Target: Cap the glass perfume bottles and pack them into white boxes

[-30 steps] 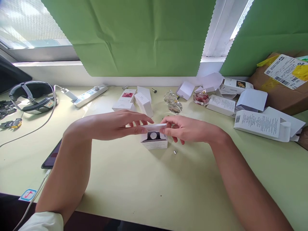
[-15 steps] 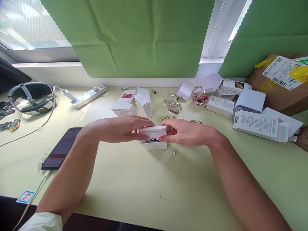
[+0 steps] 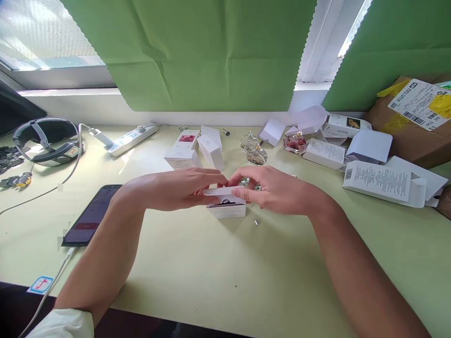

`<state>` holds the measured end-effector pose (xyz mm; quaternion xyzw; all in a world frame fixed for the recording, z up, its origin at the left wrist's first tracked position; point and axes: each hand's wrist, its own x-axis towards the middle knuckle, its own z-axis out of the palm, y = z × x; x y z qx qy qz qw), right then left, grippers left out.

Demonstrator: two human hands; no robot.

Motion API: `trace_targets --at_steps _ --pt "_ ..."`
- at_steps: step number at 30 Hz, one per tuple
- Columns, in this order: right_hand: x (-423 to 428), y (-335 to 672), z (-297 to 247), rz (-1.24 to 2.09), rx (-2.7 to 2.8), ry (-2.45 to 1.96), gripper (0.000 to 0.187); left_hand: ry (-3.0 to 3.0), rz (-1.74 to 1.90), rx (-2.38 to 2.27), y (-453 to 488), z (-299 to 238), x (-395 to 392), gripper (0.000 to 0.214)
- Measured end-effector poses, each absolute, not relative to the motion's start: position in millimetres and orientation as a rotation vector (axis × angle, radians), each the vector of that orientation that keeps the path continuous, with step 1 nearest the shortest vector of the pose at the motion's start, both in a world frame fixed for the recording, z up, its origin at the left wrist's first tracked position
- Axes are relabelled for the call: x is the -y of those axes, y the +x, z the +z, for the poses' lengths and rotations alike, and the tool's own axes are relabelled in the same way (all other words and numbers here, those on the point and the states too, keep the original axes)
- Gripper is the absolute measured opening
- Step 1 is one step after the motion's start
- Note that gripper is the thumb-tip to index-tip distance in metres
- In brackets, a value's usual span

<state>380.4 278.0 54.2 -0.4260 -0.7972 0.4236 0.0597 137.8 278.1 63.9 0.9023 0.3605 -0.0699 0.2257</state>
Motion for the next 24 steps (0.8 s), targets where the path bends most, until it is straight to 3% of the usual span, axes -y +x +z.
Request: trace_targets --at_steps 24 --pt "-276.4 379.2 55.3 1.266 2.587 -1.17 0.044 2.44 -0.201 -1.004 134.8 74.1 -274.2 0.039"
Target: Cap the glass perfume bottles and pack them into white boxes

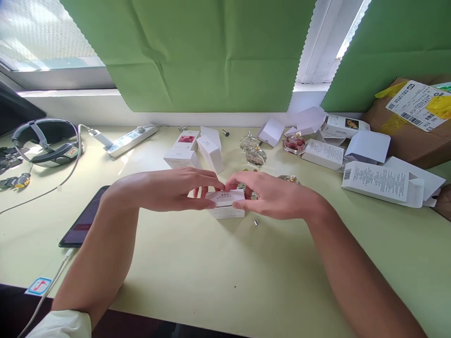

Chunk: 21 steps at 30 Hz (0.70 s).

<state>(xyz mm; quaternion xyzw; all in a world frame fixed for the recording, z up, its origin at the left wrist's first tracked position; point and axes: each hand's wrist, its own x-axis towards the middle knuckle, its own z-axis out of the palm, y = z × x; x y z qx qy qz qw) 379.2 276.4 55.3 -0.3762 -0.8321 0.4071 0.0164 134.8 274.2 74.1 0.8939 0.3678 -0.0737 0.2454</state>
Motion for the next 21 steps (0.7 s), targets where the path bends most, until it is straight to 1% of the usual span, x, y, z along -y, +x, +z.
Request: trace_targets --at_steps 8,21 --pt "-277.7 377.7 51.7 1.227 2.589 -1.188 0.041 2.44 -0.21 -0.976 134.2 70.8 -277.5 0.036" --pt "-278.7 380.0 52.8 1.361 2.545 -1.249 0.045 2.424 -0.221 -0.962 134.5 67.0 -281.3 0.036"
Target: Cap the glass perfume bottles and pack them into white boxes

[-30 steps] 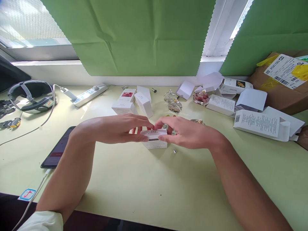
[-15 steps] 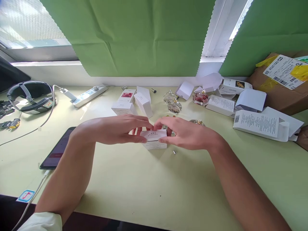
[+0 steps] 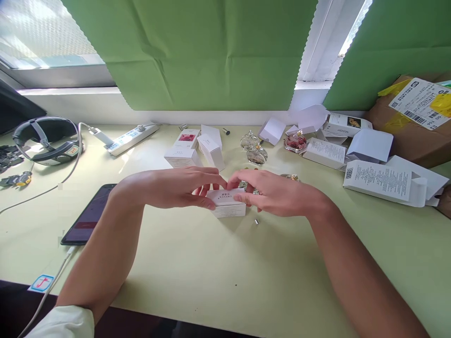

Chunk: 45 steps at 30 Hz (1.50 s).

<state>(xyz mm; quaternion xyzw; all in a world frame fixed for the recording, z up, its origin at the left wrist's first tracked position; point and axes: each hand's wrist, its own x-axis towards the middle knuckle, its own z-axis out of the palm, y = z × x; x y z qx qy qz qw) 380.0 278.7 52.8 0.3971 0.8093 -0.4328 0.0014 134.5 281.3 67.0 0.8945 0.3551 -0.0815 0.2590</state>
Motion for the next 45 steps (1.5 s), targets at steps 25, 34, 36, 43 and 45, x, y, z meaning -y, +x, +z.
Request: trace_targets --at_steps 25,34,36,43,45 --pt "-277.0 377.6 48.3 -1.469 -2.501 1.249 0.037 2.355 -0.186 -0.957 136.4 65.3 -288.7 0.03" --pt "-275.1 376.4 48.6 -1.496 -2.466 1.28 0.034 2.324 -0.211 -0.975 137.1 63.2 -289.9 0.03" --pt "-274.3 375.3 49.1 -1.489 -2.467 1.296 0.034 2.319 -0.22 -0.979 137.8 62.9 -289.8 0.03" --pt "-273.8 373.8 47.4 -1.592 -2.47 1.269 0.029 2.291 -0.247 -0.982 139.0 61.6 -290.6 0.029" --pt "-273.9 374.7 46.6 -1.61 -2.472 1.263 0.029 2.285 -0.256 -0.995 138.0 61.8 -290.3 0.031"
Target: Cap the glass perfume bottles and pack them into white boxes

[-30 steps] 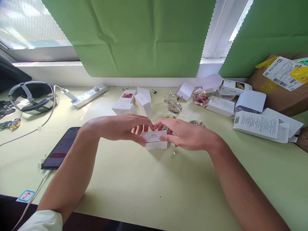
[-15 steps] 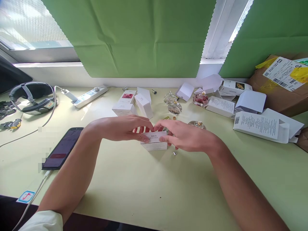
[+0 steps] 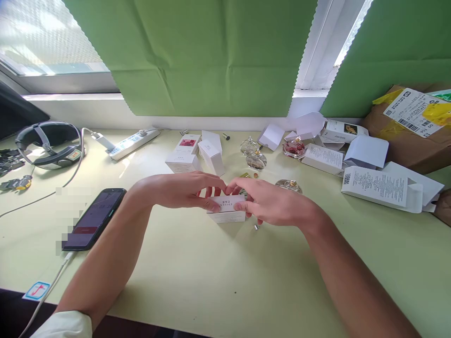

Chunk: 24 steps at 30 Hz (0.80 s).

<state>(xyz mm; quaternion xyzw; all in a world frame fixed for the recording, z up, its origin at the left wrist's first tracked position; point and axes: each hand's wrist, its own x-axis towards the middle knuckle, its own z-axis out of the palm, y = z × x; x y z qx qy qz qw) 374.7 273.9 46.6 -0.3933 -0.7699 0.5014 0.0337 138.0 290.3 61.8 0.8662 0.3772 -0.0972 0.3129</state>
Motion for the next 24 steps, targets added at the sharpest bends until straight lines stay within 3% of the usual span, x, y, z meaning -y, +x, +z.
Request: trace_targets --at_steps 10,24 --pt "-272.6 377.5 49.6 1.283 2.481 -1.31 0.045 2.356 -0.21 -1.066 139.6 59.5 -281.5 0.041" --pt "-275.0 379.6 41.4 1.609 2.4 -1.226 0.054 2.282 -0.227 -1.082 143.0 57.2 -284.9 0.033"
